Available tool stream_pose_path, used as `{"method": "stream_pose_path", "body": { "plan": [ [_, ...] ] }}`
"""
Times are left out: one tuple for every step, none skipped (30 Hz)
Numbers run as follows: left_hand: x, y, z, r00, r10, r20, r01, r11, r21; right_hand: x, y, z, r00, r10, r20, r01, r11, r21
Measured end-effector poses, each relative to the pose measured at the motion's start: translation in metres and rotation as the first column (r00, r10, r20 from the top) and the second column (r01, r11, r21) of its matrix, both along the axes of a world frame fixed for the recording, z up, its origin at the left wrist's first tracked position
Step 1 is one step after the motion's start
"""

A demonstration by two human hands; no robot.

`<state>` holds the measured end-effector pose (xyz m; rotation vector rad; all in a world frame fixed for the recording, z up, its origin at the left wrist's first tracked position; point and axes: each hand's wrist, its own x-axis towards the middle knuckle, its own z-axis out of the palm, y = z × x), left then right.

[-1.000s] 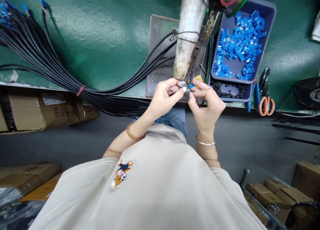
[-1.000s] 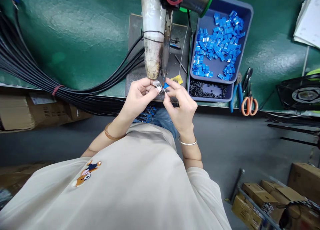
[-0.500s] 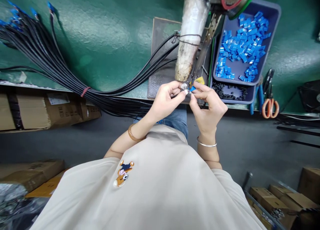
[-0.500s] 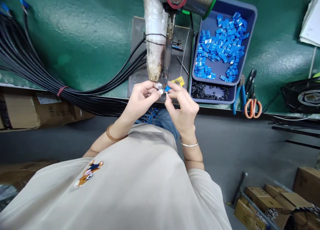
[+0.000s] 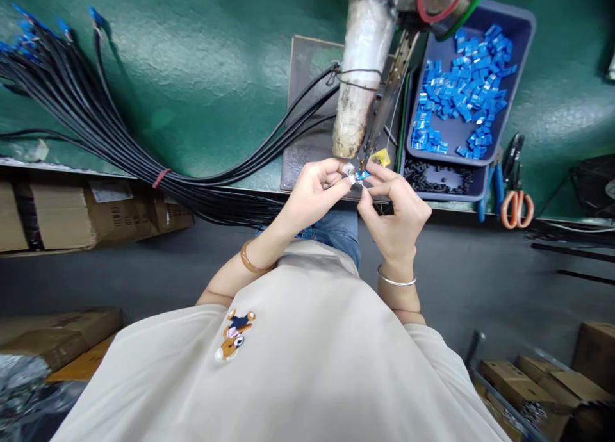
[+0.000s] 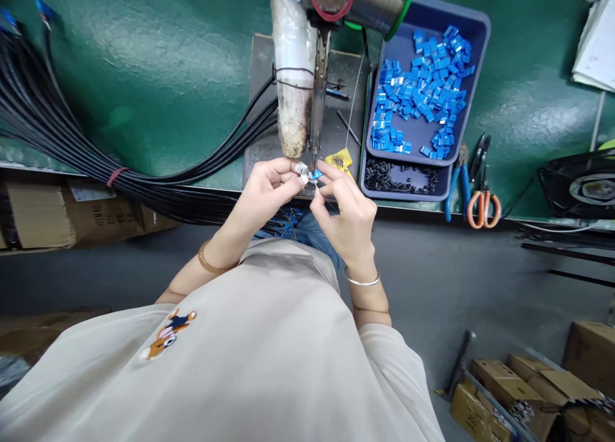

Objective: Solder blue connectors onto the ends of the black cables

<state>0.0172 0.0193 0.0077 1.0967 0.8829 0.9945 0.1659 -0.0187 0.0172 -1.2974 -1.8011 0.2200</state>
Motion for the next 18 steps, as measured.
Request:
{"method": "stream_pose_path", "body": {
  "plan": [
    [-0.0004,-0.0001,-0.0002,1.000,-0.005,0.004,0.005,1.000,-0.007,0.0005,-0.0004,-0.0006,1.000,0.005,0.004,-0.005,1.000,-0.004],
    [-0.0006,-0.0003,-0.0005,1.000,-0.008,0.004,0.008,1.000,-0.012,0.0010,-0.0008,-0.0012,1.000,0.008,0.005,-0.008,1.000,-0.010],
    [-0.0007,-0.0005,-0.0008,1.000,-0.008,-0.001,0.008,1.000,-0.014,0.0014,-0.0011,-0.0016,1.000,0.011,0.004,-0.011,1.000,-0.015],
    [-0.0007,-0.0008,-0.0011,1.000,-0.008,-0.010,0.008,1.000,-0.015,0.0019,-0.0014,-0.0020,1.000,0.014,0.001,-0.014,1.000,-0.019],
    [-0.0006,-0.0011,-0.0013,1.000,-0.007,-0.020,0.007,1.000,-0.013,0.0023,-0.0015,-0.0023,1.000,0.015,0.000,-0.015,1.000,-0.021],
    [-0.0003,-0.0014,-0.0014,0.999,-0.007,-0.032,0.006,1.000,-0.010,0.0026,-0.0015,-0.0024,1.000,0.013,0.002,-0.013,1.000,-0.022],
    [0.0000,-0.0017,-0.0015,0.999,-0.005,-0.043,0.004,1.000,-0.003,0.0029,-0.0015,-0.0025,1.000,0.006,0.007,-0.006,1.000,-0.019],
    [0.0003,-0.0019,-0.0016,0.999,-0.001,-0.052,0.002,1.000,0.007,0.0030,-0.0013,-0.0024,1.000,-0.003,0.013,0.003,1.000,-0.016],
    [0.0007,-0.0020,-0.0018,0.998,0.002,-0.057,-0.001,1.000,0.020,0.0031,-0.0010,-0.0024,1.000,-0.012,0.018,0.012,1.000,-0.013],
    [0.0011,-0.0020,-0.0021,0.998,0.006,-0.063,-0.004,0.999,0.034,0.0030,-0.0007,-0.0023,1.000,-0.019,0.022,0.020,1.000,-0.011],
    [0.0014,-0.0019,-0.0024,0.998,0.010,-0.068,-0.007,0.999,0.047,0.0029,-0.0003,-0.0022,0.999,-0.024,0.024,0.024,1.000,-0.008],
    [0.0016,-0.0018,-0.0027,0.997,0.014,-0.073,-0.009,0.998,0.059,0.0027,0.0001,-0.0022,0.999,-0.026,0.025,0.026,1.000,-0.004],
    [0.0018,-0.0016,-0.0030,0.997,0.017,-0.078,-0.011,0.998,0.068,0.0025,0.0006,-0.0022,0.999,-0.027,0.025,0.027,1.000,0.001],
    [0.0020,-0.0014,-0.0032,0.996,0.019,-0.082,-0.013,0.997,0.074,0.0023,0.0011,-0.0022,0.999,-0.027,0.025,0.027,1.000,0.005],
    [0.0022,-0.0013,-0.0032,0.996,0.020,-0.084,-0.014,0.997,0.076,0.0020,0.0015,-0.0022,0.999,-0.029,0.022,0.029,1.000,0.007],
    [0.0024,-0.0012,-0.0030,0.996,0.022,-0.084,-0.015,0.997,0.076,0.0018,0.0019,-0.0021,0.999,-0.031,0.020,0.031,0.999,0.008],
    [0.0026,-0.0012,-0.0027,0.996,0.023,-0.081,-0.017,0.997,0.074,0.0015,0.0023,-0.0020,0.999,-0.033,0.017,0.033,0.999,0.009],
    [0.0028,-0.0012,-0.0022,0.997,0.026,-0.077,-0.020,0.997,0.074,0.0013,0.0026,-0.0017,0.999,-0.036,0.014,0.036,0.999,0.013]
  ]
}}
